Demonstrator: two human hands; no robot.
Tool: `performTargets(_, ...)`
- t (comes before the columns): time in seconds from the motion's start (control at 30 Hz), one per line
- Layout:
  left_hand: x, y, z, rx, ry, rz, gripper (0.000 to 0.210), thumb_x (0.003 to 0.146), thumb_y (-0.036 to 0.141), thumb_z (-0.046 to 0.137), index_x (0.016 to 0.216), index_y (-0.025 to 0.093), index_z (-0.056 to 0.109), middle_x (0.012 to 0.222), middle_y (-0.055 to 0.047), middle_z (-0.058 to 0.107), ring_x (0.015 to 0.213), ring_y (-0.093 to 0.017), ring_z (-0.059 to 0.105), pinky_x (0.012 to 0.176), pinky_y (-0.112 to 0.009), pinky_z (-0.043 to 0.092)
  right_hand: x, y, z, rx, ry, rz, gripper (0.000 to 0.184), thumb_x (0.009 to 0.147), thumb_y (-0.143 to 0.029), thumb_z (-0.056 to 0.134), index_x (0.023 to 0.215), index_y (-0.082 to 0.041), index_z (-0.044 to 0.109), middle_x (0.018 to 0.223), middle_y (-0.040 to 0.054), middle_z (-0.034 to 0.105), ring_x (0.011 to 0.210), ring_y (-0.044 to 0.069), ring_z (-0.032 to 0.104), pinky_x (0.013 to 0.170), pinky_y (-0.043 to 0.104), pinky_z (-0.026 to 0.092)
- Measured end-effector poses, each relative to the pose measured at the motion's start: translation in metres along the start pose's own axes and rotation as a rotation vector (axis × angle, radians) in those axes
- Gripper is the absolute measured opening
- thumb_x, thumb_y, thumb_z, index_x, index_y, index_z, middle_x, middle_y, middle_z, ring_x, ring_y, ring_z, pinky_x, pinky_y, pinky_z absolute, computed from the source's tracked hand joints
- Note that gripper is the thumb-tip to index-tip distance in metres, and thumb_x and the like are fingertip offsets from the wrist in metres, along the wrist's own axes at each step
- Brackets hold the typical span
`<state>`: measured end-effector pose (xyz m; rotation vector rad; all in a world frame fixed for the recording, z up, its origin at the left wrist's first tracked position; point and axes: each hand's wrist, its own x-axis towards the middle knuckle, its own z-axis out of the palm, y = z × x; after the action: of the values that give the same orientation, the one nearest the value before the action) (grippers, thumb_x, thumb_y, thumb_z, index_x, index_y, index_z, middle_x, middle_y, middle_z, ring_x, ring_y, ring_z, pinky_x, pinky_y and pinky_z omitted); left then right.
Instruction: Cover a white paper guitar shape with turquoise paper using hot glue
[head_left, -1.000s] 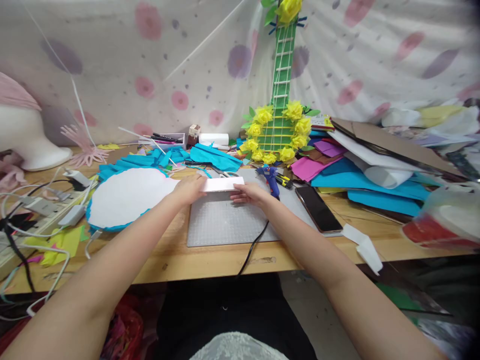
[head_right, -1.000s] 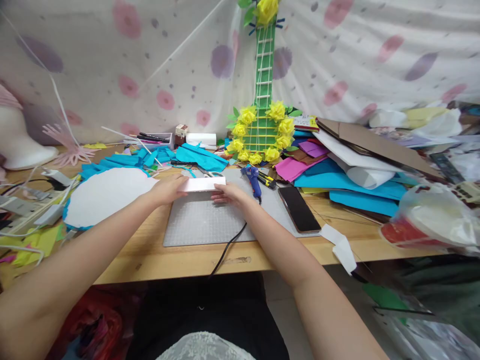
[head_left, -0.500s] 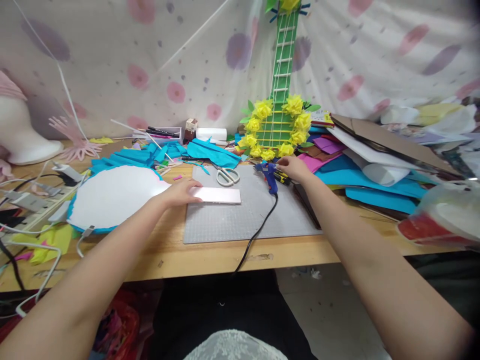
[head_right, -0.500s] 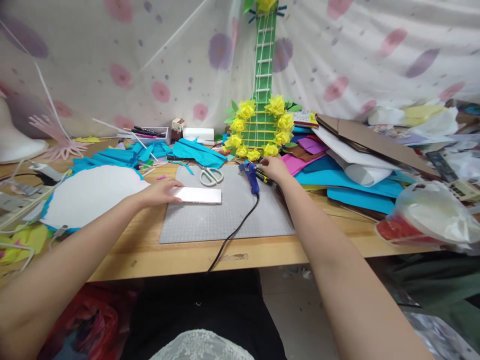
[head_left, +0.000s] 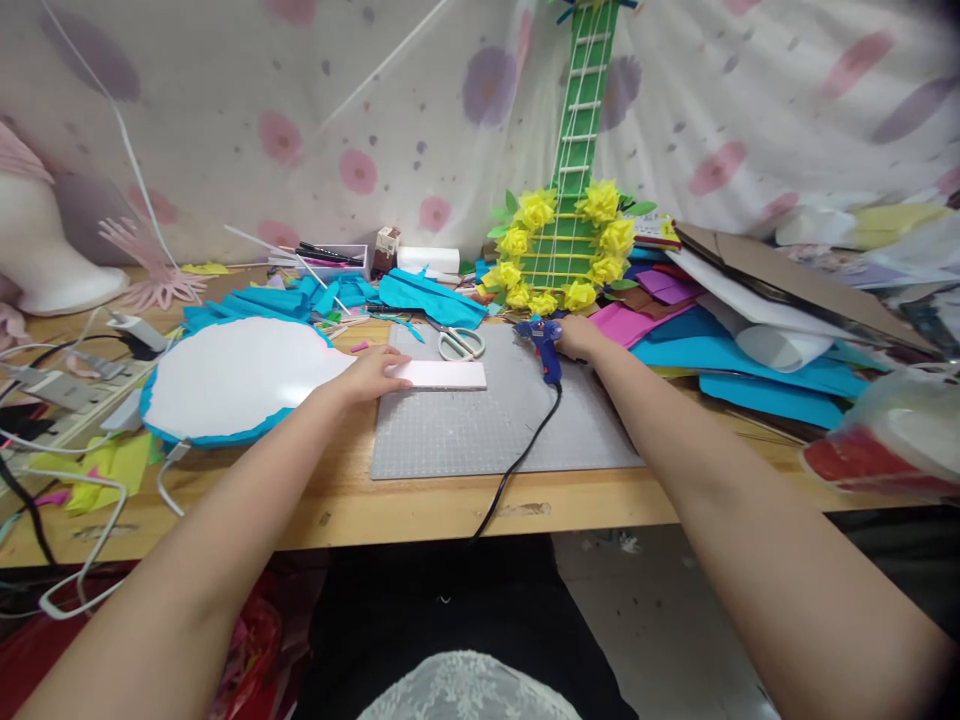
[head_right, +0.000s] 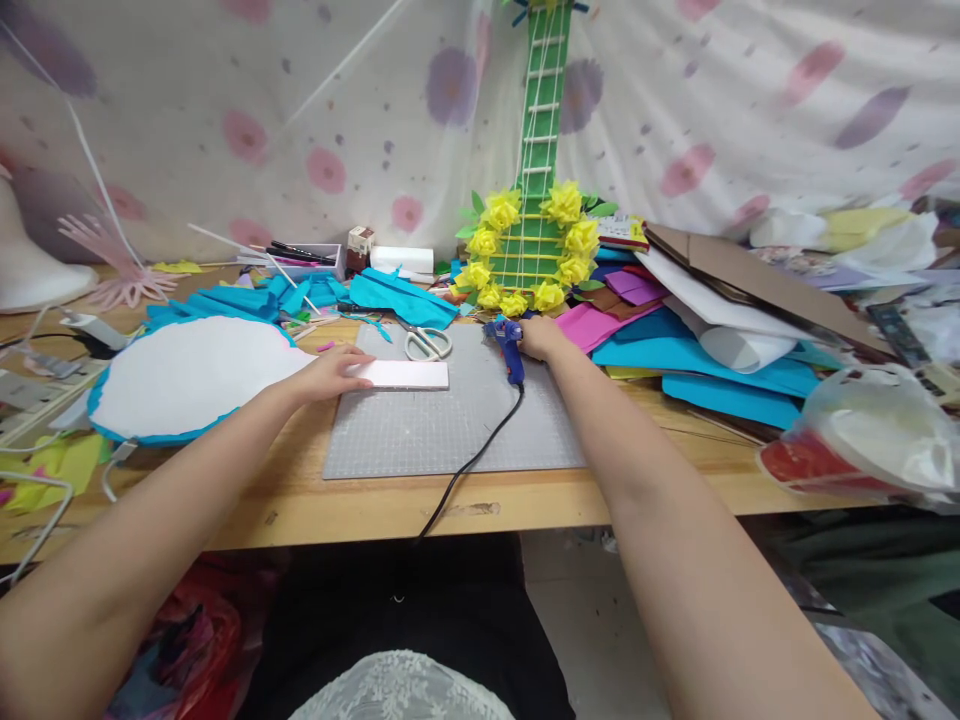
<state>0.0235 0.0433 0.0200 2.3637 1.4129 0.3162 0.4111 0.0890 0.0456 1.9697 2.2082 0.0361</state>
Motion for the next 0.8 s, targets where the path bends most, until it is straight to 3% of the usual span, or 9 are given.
performTargets(0.13, -0.003, -0.007, 0.004, -0.027, 0.069, -0.009, 0.054, 0.080, 0.055, 0.045, 0.115, 0.019, 0.064, 0.111, -0.009, 0.058, 0.106, -0.023, 0.052, 0.098, -0.036, 0.038, -0.003, 0.006, -0.004, 0.103, 0.006, -0.025, 0.035, 0.075, -0.020, 0.056, 0.108, -0.012, 0.065, 0.106, 0.0145, 0.068, 0.093, 0.024, 0.064, 0.073, 0.025, 0.045)
performTargets(0.23, -0.001, -0.014, 0.005, -0.015, 0.096, -0.007, 0.051, 0.079, 0.051, 0.049, 0.114, 0.017, 0.066, 0.110, -0.009, 0.058, 0.105, -0.023, 0.053, 0.097, -0.036, 0.038, -0.003, 0.019, -0.012, 0.347, 0.097, -0.043, 0.035, 0.080, -0.022, 0.052, 0.111, -0.013, 0.063, 0.106, 0.0102, 0.068, 0.090, 0.020, 0.063, 0.073, 0.024, 0.046)
performTargets(0.33, 0.003, -0.018, 0.003, -0.028, 0.079, -0.024, 0.050, 0.074, 0.048, 0.056, 0.111, 0.016, 0.067, 0.107, -0.010, 0.060, 0.102, -0.023, 0.054, 0.094, -0.035, 0.039, -0.008, 0.027, -0.033, 0.652, 0.173, -0.046, 0.037, 0.083, -0.024, 0.049, 0.117, -0.014, 0.059, 0.100, 0.0079, 0.068, 0.081, 0.017, 0.062, 0.069, 0.025, 0.047)
performTargets(0.43, 0.007, -0.017, 0.000, -0.026, 0.047, -0.052, 0.046, 0.072, 0.046, 0.059, 0.107, 0.018, 0.068, 0.104, -0.008, 0.062, 0.101, -0.024, 0.055, 0.094, -0.035, 0.039, -0.021, 0.016, -0.066, 0.745, 0.240, -0.119, 0.039, 0.087, -0.032, 0.045, 0.123, -0.016, 0.052, 0.097, 0.0068, 0.067, 0.072, 0.014, 0.059, 0.063, 0.024, 0.046)
performTargets(0.53, 0.008, -0.012, -0.001, -0.020, 0.045, -0.097, 0.042, 0.071, 0.045, 0.061, 0.103, 0.019, 0.069, 0.103, -0.007, 0.064, 0.100, -0.023, 0.055, 0.093, -0.035, 0.039, -0.040, -0.017, -0.095, 0.573, 0.229, -0.288, 0.043, 0.089, -0.046, 0.044, 0.119, -0.017, 0.053, 0.096, 0.0077, 0.065, 0.075, 0.016, 0.057, 0.063, 0.026, 0.043)
performTargets(0.6, 0.008, -0.007, 0.001, -0.011, 0.072, -0.132, 0.041, 0.071, 0.047, 0.061, 0.100, 0.019, 0.068, 0.103, -0.006, 0.065, 0.100, -0.024, 0.055, 0.091, -0.035, 0.040, -0.053, -0.046, -0.103, 0.399, 0.161, -0.369, 0.044, 0.089, -0.052, 0.043, 0.113, -0.018, 0.055, 0.097, 0.0082, 0.065, 0.078, 0.018, 0.057, 0.065, 0.027, 0.040)
performTargets(0.7, 0.009, -0.003, 0.004, 0.000, 0.100, -0.186, 0.041, 0.070, 0.049, 0.062, 0.097, 0.018, 0.067, 0.103, -0.008, 0.065, 0.101, -0.025, 0.055, 0.088, -0.035, 0.042, -0.069, -0.085, -0.095, 0.166, 0.070, -0.498, 0.044, 0.086, -0.052, 0.049, 0.114, -0.019, 0.054, 0.102, 0.0089, 0.065, 0.083, 0.020, 0.057, 0.065, 0.026, 0.036)
performTargets(0.8, 0.011, -0.001, 0.003, 0.014, 0.088, -0.194, 0.040, 0.068, 0.048, 0.064, 0.093, 0.018, 0.067, 0.101, -0.008, 0.066, 0.100, -0.025, 0.056, 0.087, -0.035, 0.042, -0.077, -0.110, -0.076, 0.003, 0.086, -0.594, 0.039, 0.084, -0.043, 0.057, 0.115, -0.020, 0.053, 0.107, 0.0096, 0.065, 0.088, 0.021, 0.058, 0.064, 0.025, 0.032)
